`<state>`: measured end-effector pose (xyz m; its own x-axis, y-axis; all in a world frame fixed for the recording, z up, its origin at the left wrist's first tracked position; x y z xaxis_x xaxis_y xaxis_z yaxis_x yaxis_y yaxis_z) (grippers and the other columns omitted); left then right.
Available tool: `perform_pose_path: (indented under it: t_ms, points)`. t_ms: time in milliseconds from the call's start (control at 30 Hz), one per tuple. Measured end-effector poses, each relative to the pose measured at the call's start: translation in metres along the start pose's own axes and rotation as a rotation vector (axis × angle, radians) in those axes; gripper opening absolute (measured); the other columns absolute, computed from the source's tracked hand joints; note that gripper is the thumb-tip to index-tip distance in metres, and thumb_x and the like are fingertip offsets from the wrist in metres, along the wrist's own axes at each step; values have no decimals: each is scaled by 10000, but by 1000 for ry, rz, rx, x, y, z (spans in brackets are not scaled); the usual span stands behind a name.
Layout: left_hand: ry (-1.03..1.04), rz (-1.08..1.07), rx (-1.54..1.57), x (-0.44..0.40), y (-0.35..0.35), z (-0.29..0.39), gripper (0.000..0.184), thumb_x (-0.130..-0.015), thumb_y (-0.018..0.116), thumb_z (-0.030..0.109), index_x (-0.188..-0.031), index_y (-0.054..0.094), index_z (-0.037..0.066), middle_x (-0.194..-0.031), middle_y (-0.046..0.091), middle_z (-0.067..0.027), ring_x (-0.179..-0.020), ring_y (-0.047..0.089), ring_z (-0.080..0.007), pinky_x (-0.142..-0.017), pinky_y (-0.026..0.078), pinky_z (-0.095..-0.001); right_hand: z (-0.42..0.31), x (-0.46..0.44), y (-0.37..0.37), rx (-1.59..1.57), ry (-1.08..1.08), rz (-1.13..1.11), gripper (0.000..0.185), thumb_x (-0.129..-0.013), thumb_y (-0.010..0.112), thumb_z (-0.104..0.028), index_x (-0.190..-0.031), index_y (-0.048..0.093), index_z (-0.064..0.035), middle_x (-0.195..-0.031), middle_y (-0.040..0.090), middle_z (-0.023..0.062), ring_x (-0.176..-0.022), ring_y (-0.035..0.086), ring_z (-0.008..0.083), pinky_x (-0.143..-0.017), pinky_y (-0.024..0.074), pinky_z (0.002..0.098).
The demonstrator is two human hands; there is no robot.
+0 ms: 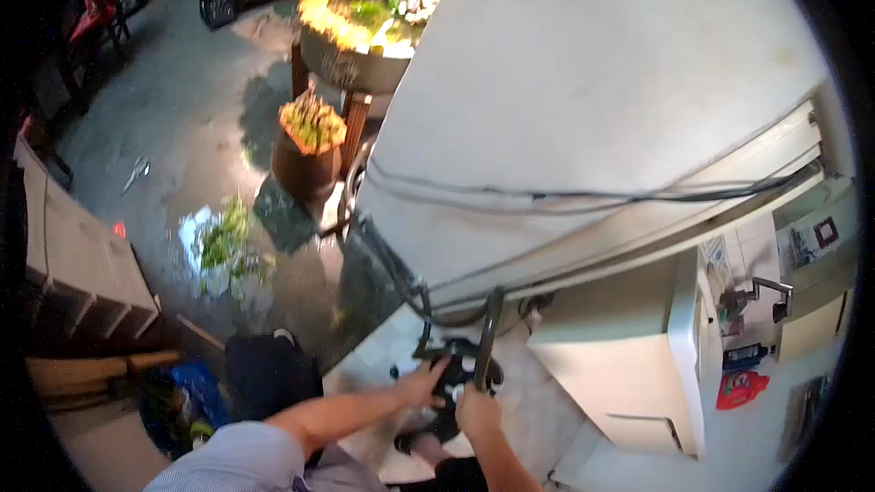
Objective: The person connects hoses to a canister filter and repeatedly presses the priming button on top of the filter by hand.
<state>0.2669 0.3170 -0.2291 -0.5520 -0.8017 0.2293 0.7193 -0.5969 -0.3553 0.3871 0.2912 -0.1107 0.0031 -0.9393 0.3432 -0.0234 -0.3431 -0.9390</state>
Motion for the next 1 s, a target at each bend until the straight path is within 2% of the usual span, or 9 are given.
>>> perform_pose_path:
  t_ms: [233,333,433,467,600,733,833,900,1000]
  points:
    - [-67,-28,-76,-1,27,-7,1045,-633,749,255,-1407,57,135,-1343,220,-293,-1108,425,-462,-913,409,-455,12,-4,42,-145,39,44,219,-828,516,-221,-833,502,-2,-727,590,243,-688,584,412,-637,457,492]
    - [-56,26,-119,-4,31,-8,1042,-637,742,257,-1406,52,127,-1335,228,-299,-1114,421,-465,-891,428,-448,6,-13,76,-131,190,40,225,-841,498,-224,-823,513,0,-718,589,243,-691,588,401,-645,458,492]
    - [-62,-5,-93,-2,23,-8,1038,-637,739,256,-1406,53,125,-1328,236,-302,-1090,444,-459,-878,433,-450,17,-16,84,-292,188,-5,242,-840,501,-237,-812,517,2,-720,590,244,-697,592,394,-646,458,493]
    - [-44,9,-106,-2,26,-9,1039,-636,739,258,-1406,53,125,-1324,242,-302,-1078,456,-456,-871,436,-452,18,-15,87,-218,133,97,247,-829,513,-243,-805,517,4,-706,593,237,-690,596,387,-638,464,482]
    - [-103,-124,-115,4,13,5,1052,-637,743,291,-1405,45,124,-1364,172,-309,-1111,434,-465,-873,434,-448,7,-2,70,-126,82,94,213,-802,527,-219,-790,518,-6,-683,595,216,-669,594,386,-626,469,477]
    - [10,-34,-95,0,27,-13,1062,-643,743,304,-1406,26,125,-1376,149,-303,-1132,418,-460,-915,407,-442,7,13,38,-19,-55,188,203,-796,533,-219,-756,526,-21,-630,587,193,-604,590,373,-563,462,477]
    - [19,-27,-62,0,27,-12,1075,-638,756,312,-1405,28,122,-1376,153,-302,-1164,383,-453,-960,369,-420,7,27,16,-12,-22,132,189,-812,531,-224,-768,530,-41,-619,580,188,-571,583,364,-536,460,466]
    - [-93,-93,-137,4,16,4,1064,-642,753,318,-1403,41,107,-1364,180,-305,-1153,401,-440,-954,374,-423,8,20,19,-75,7,180,179,-823,522,-221,-799,524,-43,-628,580,195,-584,582,373,-539,457,471]
    - [-132,-139,-107,3,-1,18,1080,-641,753,299,-1407,17,104,-1399,129,-281,-1195,378,-401,-947,389,-401,8,10,20,-178,45,122,164,-836,504,-207,-823,511,-44,-658,586,203,-623,581,390,-566,459,479]
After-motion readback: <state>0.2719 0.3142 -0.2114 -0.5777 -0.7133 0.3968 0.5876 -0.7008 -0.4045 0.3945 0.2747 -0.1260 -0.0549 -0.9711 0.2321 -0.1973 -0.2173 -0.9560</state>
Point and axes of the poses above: each hand's wrist, its own x-axis away from the middle knuckle, its own y-axis out of the palm, z = x × y, the point moved 1 cm from there along -x, towards the middle knuckle
